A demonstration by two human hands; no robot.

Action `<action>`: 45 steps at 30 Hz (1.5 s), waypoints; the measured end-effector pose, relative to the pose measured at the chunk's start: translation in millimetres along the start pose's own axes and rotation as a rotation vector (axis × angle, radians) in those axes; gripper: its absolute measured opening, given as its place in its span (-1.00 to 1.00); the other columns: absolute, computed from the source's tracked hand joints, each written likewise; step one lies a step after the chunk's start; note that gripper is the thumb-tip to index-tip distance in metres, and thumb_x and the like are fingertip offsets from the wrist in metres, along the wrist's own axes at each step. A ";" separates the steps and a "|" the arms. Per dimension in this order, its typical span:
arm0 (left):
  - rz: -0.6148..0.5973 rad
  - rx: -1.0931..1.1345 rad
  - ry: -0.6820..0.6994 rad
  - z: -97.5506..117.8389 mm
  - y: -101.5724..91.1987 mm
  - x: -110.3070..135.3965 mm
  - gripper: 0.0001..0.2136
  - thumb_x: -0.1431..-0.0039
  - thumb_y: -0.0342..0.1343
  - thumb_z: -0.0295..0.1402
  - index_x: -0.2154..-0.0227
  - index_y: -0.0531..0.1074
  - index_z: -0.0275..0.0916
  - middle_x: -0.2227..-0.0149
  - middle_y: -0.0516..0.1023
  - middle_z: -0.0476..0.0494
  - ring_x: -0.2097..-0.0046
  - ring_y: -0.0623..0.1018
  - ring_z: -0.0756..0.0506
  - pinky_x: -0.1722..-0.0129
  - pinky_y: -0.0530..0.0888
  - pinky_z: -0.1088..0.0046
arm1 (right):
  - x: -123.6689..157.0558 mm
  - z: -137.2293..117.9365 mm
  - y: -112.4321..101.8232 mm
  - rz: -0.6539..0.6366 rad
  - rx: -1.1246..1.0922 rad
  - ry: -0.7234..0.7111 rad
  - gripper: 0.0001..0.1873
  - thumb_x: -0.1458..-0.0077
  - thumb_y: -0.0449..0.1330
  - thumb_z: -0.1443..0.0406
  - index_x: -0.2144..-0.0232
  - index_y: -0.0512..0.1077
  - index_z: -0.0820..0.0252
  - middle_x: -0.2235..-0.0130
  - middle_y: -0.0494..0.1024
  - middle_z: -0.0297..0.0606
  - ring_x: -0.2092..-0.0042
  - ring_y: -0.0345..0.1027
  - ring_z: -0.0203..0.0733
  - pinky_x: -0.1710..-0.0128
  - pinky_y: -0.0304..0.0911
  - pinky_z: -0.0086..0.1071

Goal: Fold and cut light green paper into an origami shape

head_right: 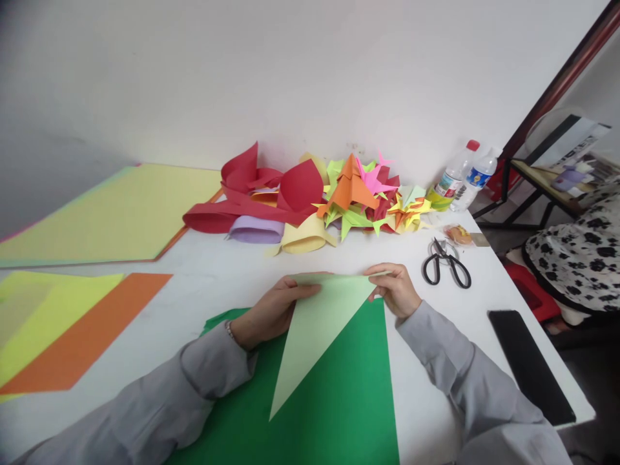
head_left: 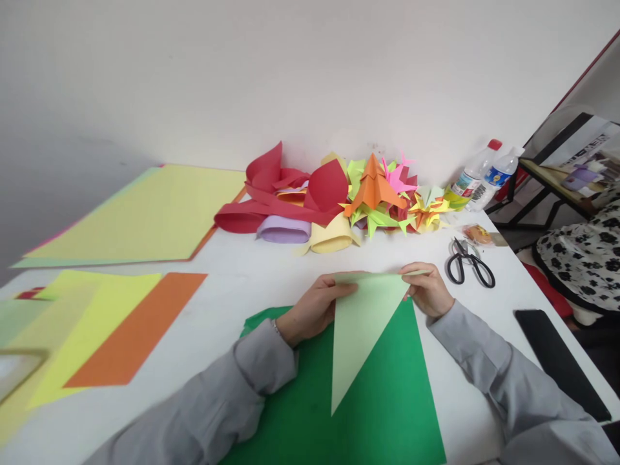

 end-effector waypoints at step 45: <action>-0.122 -0.786 0.981 31.3 27.9 38.2 -0.51 -0.20 0.06 -0.42 -0.19 0.23 -0.01 -0.22 0.20 -0.27 -0.21 0.29 -0.26 -0.07 0.42 0.16 | 85.1 -93.2 83.7 -0.007 1.164 -1.013 -0.48 -0.14 0.09 0.41 -0.16 0.23 0.10 0.06 0.54 -0.14 0.05 0.41 -0.10 0.07 0.31 -0.21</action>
Point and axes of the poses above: each hand's wrist, its own x-axis away from the middle knuckle, its own y-axis out of the palm, z = x × y, the point moved 8 cm from there along -x, towards the middle knuckle
